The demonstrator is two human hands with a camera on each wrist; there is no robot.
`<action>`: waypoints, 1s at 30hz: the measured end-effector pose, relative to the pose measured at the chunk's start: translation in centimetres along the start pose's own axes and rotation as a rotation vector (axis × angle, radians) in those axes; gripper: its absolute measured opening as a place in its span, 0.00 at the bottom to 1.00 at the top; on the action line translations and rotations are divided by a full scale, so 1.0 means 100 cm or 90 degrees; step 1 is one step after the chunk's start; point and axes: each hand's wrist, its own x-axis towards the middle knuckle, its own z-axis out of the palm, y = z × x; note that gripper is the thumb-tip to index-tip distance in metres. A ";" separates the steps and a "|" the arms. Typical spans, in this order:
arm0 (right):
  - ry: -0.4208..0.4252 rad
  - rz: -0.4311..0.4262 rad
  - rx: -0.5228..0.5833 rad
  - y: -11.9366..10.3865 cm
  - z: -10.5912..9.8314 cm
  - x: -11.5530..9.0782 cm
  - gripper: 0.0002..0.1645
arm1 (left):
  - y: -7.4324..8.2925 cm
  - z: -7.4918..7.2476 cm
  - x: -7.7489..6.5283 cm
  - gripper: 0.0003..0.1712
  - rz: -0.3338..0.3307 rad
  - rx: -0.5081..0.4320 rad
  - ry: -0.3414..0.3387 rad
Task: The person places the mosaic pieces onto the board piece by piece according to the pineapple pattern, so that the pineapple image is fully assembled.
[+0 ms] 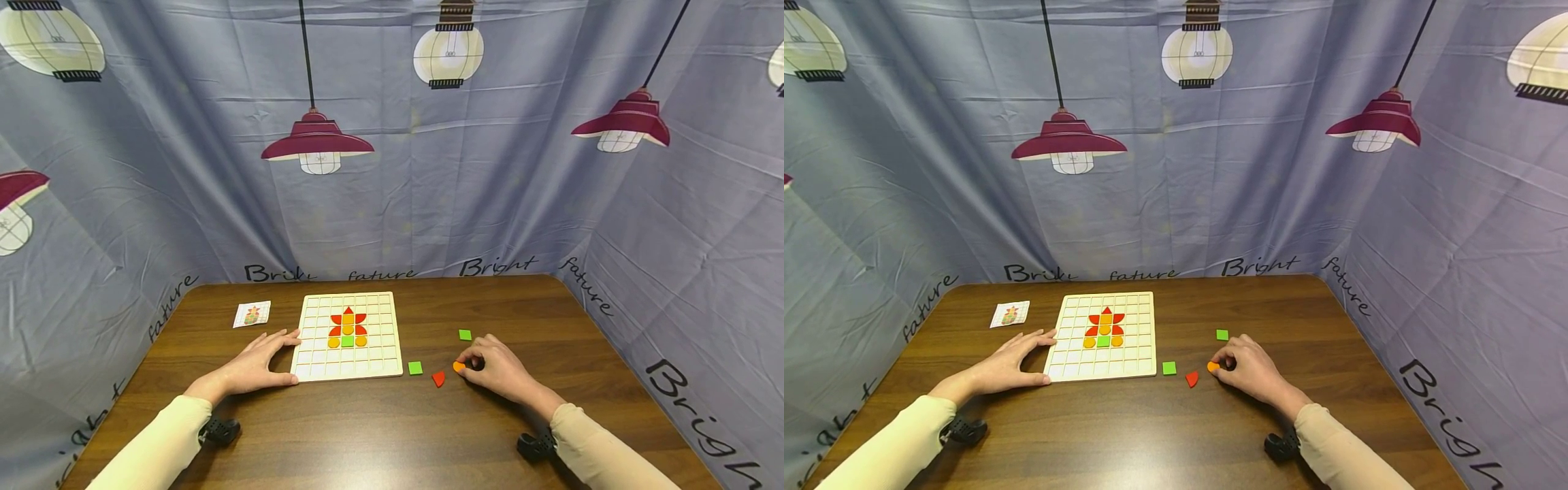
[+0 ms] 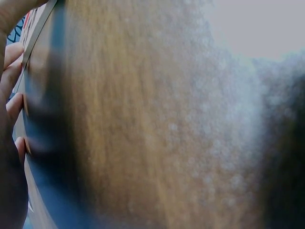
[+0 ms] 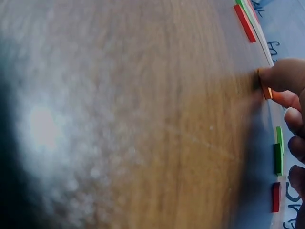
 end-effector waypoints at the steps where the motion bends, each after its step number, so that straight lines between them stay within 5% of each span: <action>1: 0.004 -0.005 -0.002 0.001 0.000 0.000 0.09 | 0.000 0.000 0.000 0.46 0.000 0.000 0.000; 11: 0.027 -0.019 0.000 -0.007 0.002 0.019 0.10 | 0.000 -0.001 0.000 0.46 -0.001 0.002 -0.002; 30: -0.040 -0.129 0.025 -0.101 0.048 0.121 0.10 | -0.001 -0.002 0.000 0.45 0.007 0.000 0.003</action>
